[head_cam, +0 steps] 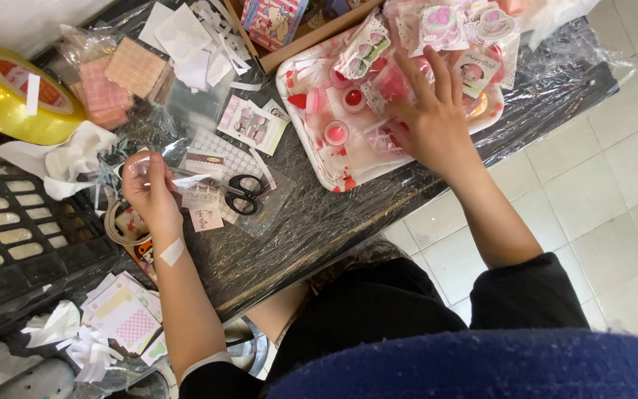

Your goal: The recorder is organizing, sorting, and cutting small decorative stickers and packaging materials at a workstation.

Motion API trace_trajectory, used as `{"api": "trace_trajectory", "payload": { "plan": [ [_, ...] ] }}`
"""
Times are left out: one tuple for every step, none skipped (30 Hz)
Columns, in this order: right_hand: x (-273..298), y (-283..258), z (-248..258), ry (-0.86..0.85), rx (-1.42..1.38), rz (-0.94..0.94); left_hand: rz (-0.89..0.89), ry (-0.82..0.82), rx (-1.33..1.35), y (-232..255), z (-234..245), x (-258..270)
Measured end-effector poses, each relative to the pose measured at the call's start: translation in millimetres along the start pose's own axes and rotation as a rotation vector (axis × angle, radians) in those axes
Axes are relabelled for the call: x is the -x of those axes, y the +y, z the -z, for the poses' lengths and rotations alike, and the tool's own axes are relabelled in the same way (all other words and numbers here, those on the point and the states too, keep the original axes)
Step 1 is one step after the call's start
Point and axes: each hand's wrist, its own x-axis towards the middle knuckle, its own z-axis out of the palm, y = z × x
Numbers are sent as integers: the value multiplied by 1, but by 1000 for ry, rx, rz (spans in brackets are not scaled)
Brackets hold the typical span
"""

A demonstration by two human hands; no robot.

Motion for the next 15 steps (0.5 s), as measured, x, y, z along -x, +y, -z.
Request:
{"api": "trace_trajectory", "payload": {
  "plan": [
    [0, 2, 3, 0, -1, 3, 0, 3, 0, -1, 1, 0],
    [-1, 4, 6, -28, -86, 10, -12, -6, 18, -2, 1, 0],
    [0, 7, 9, -57, -169, 14, -23, -18, 37, -4, 2, 0],
    [0, 6, 11, -57, -169, 14, -22, -18, 37, -3, 1, 0],
    [-1, 7, 13, -60, -200, 24, -18, -20, 21, -3, 0, 0],
    [-2, 7, 15, -63, -230, 34, -15, -22, 5, -2, -1, 0],
    [-3, 4, 16, -63, -231, 33, -14, -23, 4, -2, -1, 0],
    [-3, 2, 17, -61, -238, 37, -17, -27, 11, -2, -1, 1],
    [-4, -1, 18, -57, -245, 43, -22, -31, 19, -2, -1, 0],
    [-3, -1, 16, -56, -245, 43, -22, -31, 19, -1, -1, 1],
    [-1, -1, 14, -59, -252, 35, -23, -31, 22, -1, -1, 0],
    [1, -1, 13, -62, -259, 27, -24, -31, 25, 0, -1, 0],
    [1, -2, 14, -60, -258, 27, -26, -32, 26, 0, -1, 0],
    [1, -3, 14, -47, -247, 22, -20, -28, 24, -1, -1, 0],
    [2, -4, 15, -37, -236, 15, -11, -25, 21, -1, 0, 0]
  ]
}}
